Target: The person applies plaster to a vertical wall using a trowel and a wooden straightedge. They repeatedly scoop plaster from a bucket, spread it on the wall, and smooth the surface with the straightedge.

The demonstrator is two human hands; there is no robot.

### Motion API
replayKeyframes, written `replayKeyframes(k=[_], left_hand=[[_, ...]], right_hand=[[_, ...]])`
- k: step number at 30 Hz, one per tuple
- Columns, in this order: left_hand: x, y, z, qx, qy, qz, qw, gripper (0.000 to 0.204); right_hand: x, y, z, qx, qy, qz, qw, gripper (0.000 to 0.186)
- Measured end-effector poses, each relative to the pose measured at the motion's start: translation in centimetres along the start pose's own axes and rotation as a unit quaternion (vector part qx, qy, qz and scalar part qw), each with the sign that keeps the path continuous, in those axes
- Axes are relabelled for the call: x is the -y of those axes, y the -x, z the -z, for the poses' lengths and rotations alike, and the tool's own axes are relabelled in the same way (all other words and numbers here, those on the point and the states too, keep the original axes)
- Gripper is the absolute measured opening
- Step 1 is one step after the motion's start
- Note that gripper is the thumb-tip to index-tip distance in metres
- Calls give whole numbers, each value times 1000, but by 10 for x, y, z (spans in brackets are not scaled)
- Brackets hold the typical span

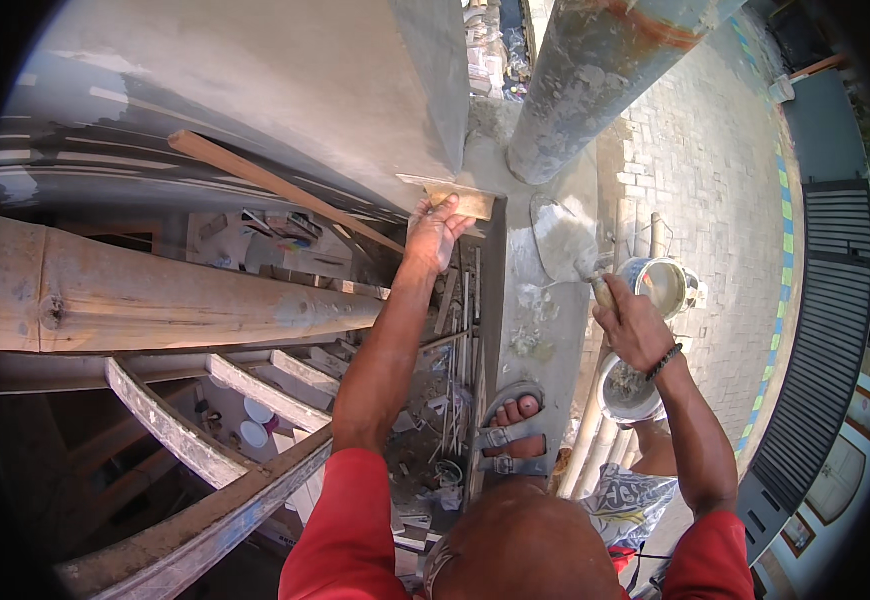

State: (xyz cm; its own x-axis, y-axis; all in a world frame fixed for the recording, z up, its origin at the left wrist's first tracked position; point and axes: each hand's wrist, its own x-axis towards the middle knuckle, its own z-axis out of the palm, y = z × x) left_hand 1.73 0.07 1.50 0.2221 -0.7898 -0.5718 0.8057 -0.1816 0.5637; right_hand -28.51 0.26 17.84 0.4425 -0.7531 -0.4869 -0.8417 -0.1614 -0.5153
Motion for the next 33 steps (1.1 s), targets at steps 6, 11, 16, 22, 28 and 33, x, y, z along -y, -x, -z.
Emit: replayKeyframes(k=[6,11,16,22,28,33], left_hand=[[-2,2,0,-12,-4,-6,1000,42],[-2,1,-1,-8,-3,-5,1000,43],[0,2,-6,-19,2,-5,1000,43],[0,0,2,-9,3,-8,1000,45],[-1,-1,3,1,-1,-4,1000,49],[5,-5,1,-3,14,-1,1000,60]], right_hand=[[9,17,9,95,19,36,995,46],[3,-3,11,31,13,40,999,45],[-6,-22,14,20,30,60,998,44],[7,0,14,86,58,59,993,43],[4,-10,13,34,39,75,996,41],[2,-24,17,52,55,60,995,43]])
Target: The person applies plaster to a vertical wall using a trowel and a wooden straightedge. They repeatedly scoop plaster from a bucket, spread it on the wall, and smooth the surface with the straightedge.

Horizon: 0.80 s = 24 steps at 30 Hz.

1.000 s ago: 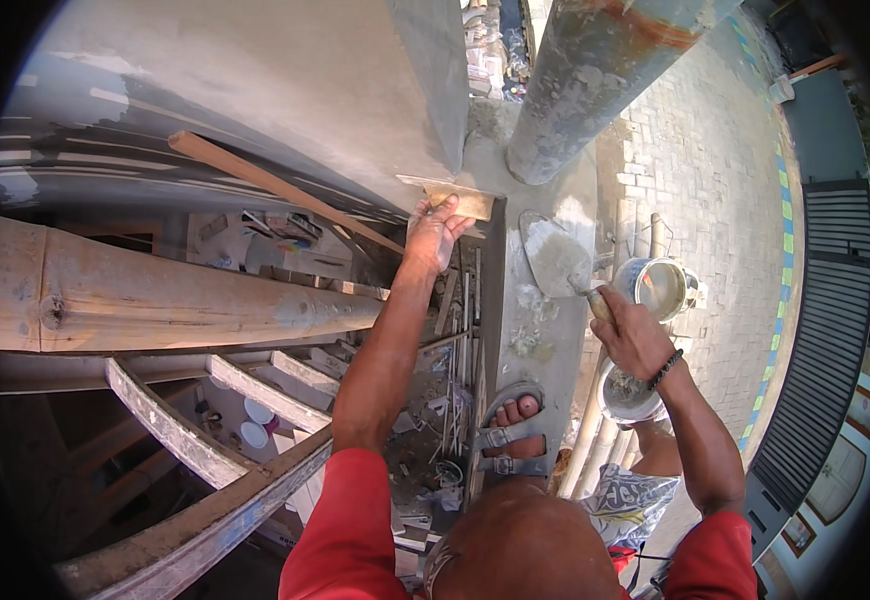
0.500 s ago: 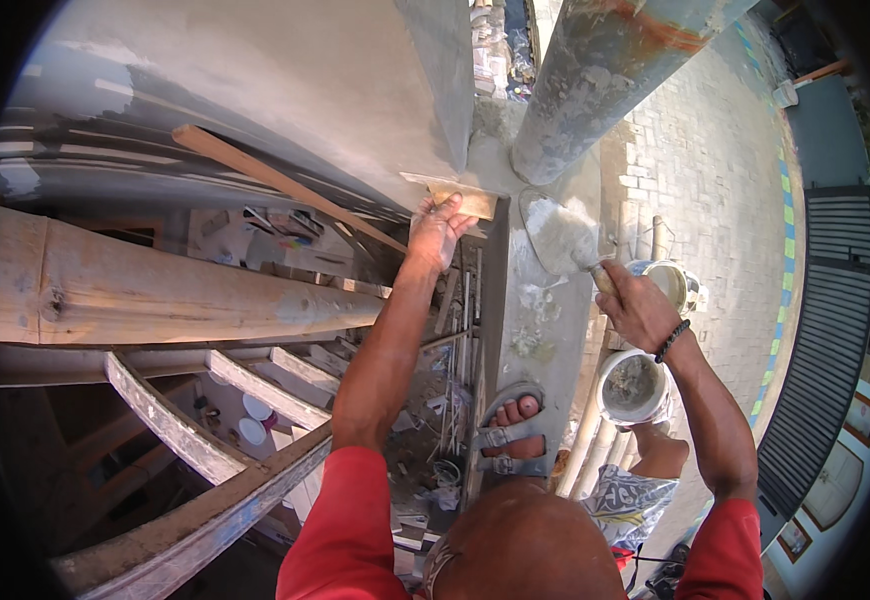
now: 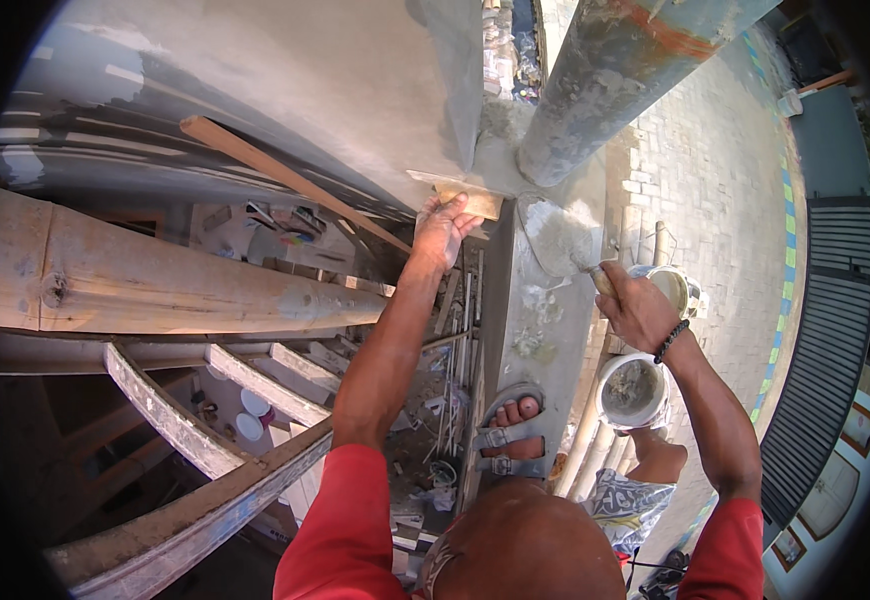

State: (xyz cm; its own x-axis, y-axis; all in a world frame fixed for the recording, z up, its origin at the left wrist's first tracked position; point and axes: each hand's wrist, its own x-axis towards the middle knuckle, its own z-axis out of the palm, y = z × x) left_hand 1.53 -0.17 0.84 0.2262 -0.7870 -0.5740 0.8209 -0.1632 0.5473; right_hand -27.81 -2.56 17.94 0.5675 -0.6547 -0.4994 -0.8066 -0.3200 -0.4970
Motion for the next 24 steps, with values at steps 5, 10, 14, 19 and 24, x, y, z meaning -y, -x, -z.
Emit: replayKeyframes(k=[5,10,14,19,24], left_hand=[[-6,8,0,-18,0,-1,1000,70],[-2,1,4,-6,-5,-3,1000,60],[0,0,2,-6,-7,0,1000,46],[-3,2,7,-11,-16,-7,1000,37],[2,-1,3,-17,-12,-7,1000,34]], right_hand=[[16,27,7,86,7,-2,996,42],[8,11,5,1,-15,9,1000,43],[2,5,3,11,-5,-3,1000,43],[9,26,7,84,-3,-1,996,42],[-1,9,6,9,-8,-25,1000,42]])
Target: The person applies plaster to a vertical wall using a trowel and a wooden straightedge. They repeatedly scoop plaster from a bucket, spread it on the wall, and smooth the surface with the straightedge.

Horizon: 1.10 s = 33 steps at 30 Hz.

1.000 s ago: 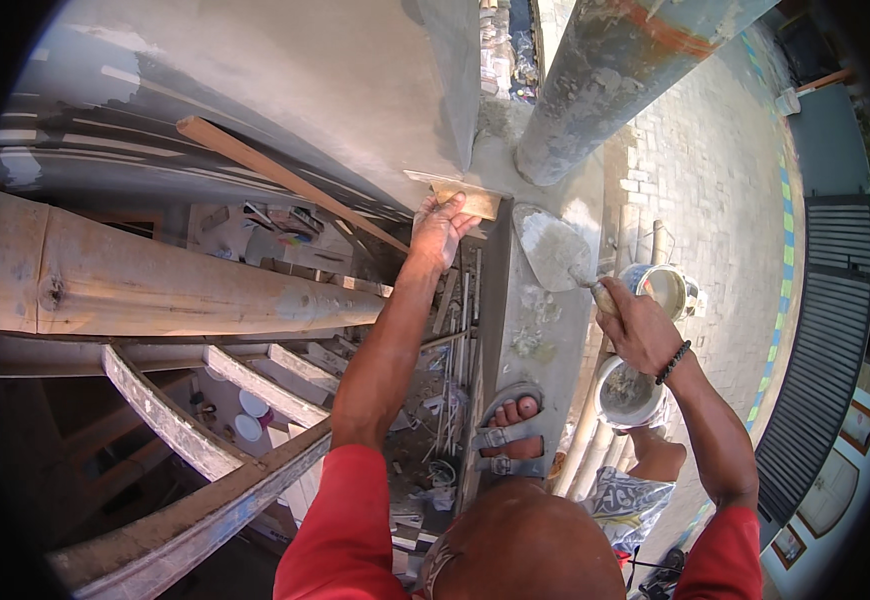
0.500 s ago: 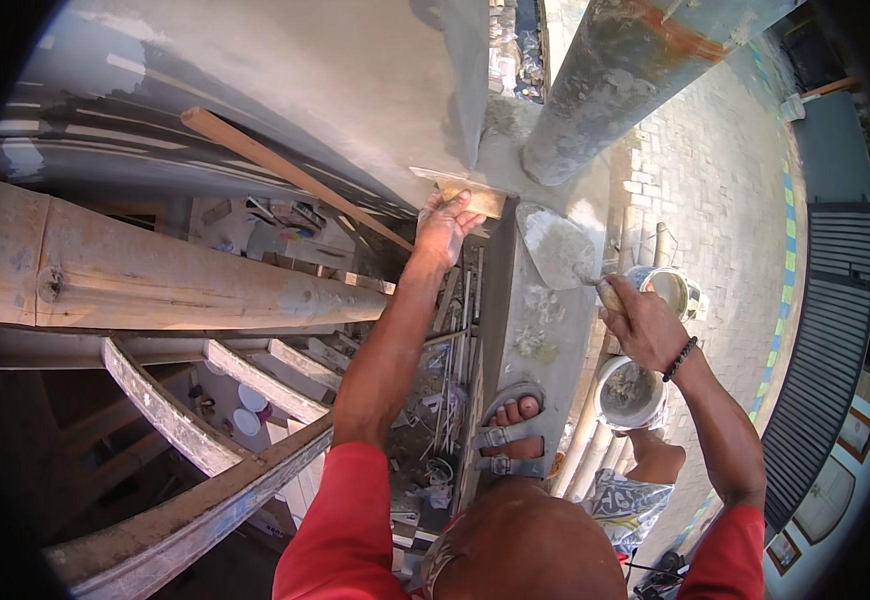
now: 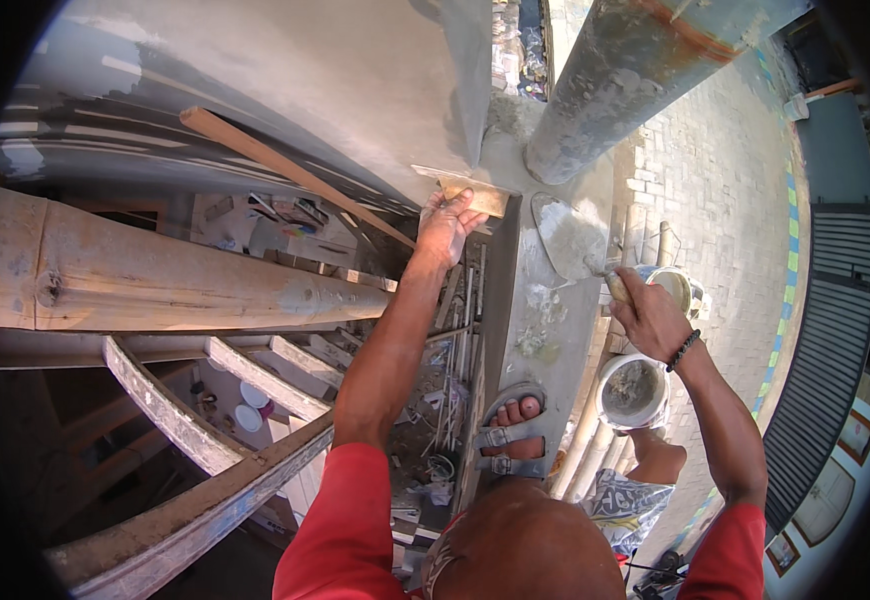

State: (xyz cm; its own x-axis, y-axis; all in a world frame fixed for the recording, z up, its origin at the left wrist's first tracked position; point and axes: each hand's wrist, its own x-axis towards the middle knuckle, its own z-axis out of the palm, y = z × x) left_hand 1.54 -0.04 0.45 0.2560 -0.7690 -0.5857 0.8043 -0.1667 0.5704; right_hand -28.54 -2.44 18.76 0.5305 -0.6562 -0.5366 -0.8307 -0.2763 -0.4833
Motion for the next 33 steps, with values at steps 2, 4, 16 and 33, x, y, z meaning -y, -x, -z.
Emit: replayKeyframes(k=[2,4,16,33], left_hand=[[-1,1,2,7,-2,-1,1000,33],[-2,2,1,11,-4,0,1000,33],[-3,6,-3,-4,-4,-3,1000,32],[-4,6,-1,6,-6,-2,1000,34]], right_hand=[[0,3,-2,22,-11,1,1000,42],[2,12,-2,54,-7,12,998,42],[21,-2,-21,-40,-39,41,998,42],[13,16,-21,-7,-57,-12,998,42]])
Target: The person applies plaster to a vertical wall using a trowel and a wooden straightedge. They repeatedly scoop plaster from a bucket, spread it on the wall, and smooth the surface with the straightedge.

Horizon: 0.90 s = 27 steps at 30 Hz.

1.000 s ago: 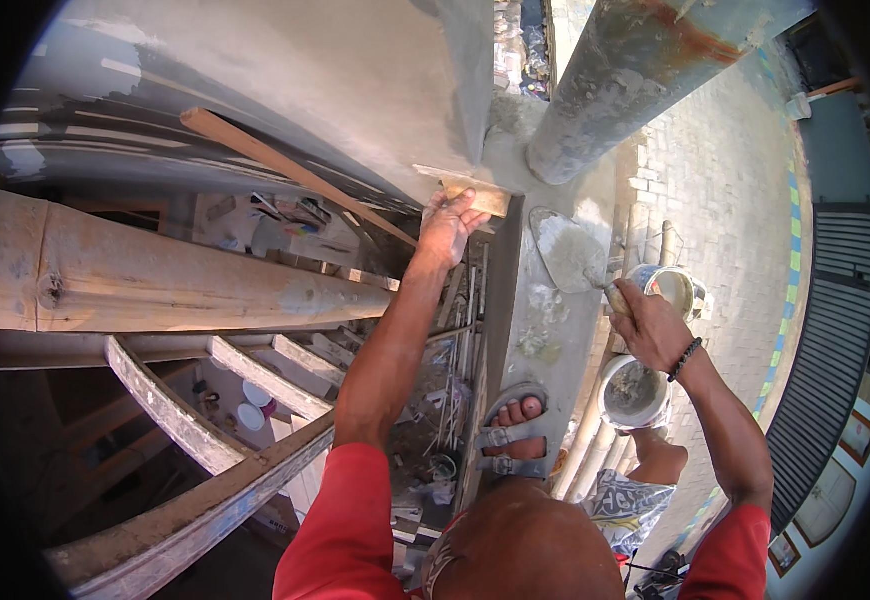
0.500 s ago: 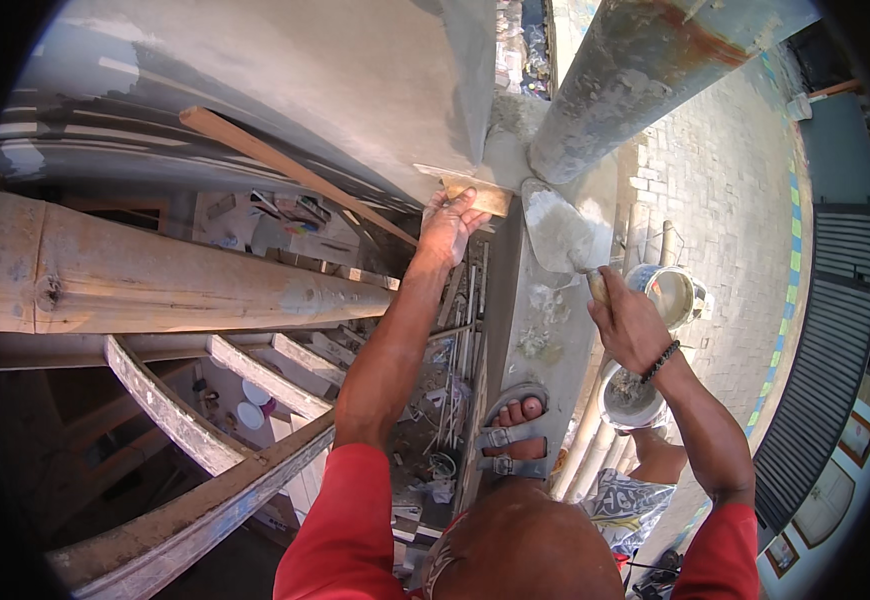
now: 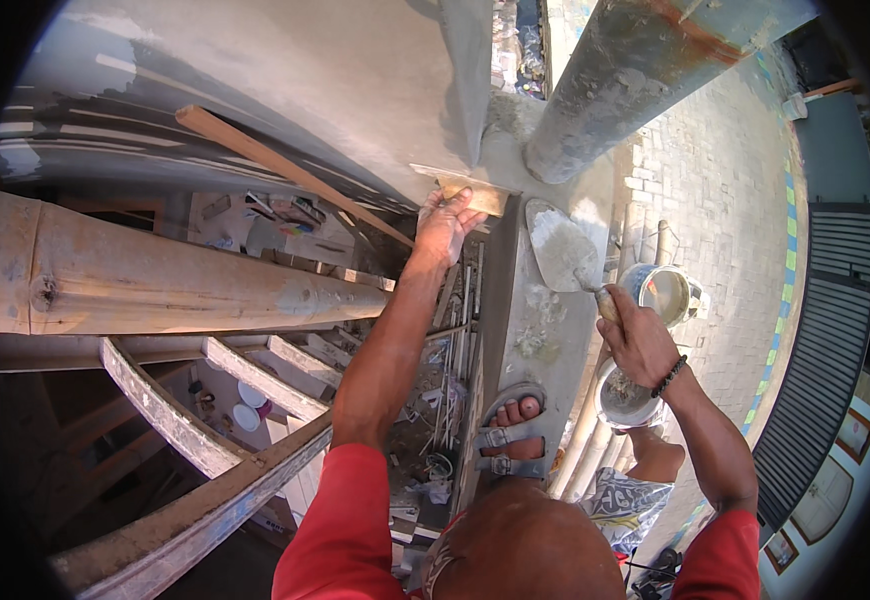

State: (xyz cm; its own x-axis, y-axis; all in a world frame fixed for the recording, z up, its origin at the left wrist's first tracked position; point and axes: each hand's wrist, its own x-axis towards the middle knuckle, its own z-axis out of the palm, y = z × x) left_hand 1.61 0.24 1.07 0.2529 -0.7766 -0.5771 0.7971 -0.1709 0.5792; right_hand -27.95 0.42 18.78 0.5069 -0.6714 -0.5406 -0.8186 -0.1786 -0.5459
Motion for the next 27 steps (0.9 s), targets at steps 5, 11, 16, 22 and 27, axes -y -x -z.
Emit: replayKeyframes(k=[5,11,16,22,27], left_hand=[[2,-3,1,-3,-1,3,1000,37],[1,-1,0,-20,21,-4,1000,40],[-1,-2,-2,0,3,4,1000,48],[-2,2,-3,-22,5,-6,1000,48],[0,-1,0,-1,15,2,1000,44]], right_hand=[[-11,-13,4,-8,39,23,999,42],[-3,19,7,55,52,46,996,42],[0,-14,15,-15,44,35,998,41],[9,-28,15,-21,66,43,997,37],[-10,-13,13,-33,47,5,998,37]])
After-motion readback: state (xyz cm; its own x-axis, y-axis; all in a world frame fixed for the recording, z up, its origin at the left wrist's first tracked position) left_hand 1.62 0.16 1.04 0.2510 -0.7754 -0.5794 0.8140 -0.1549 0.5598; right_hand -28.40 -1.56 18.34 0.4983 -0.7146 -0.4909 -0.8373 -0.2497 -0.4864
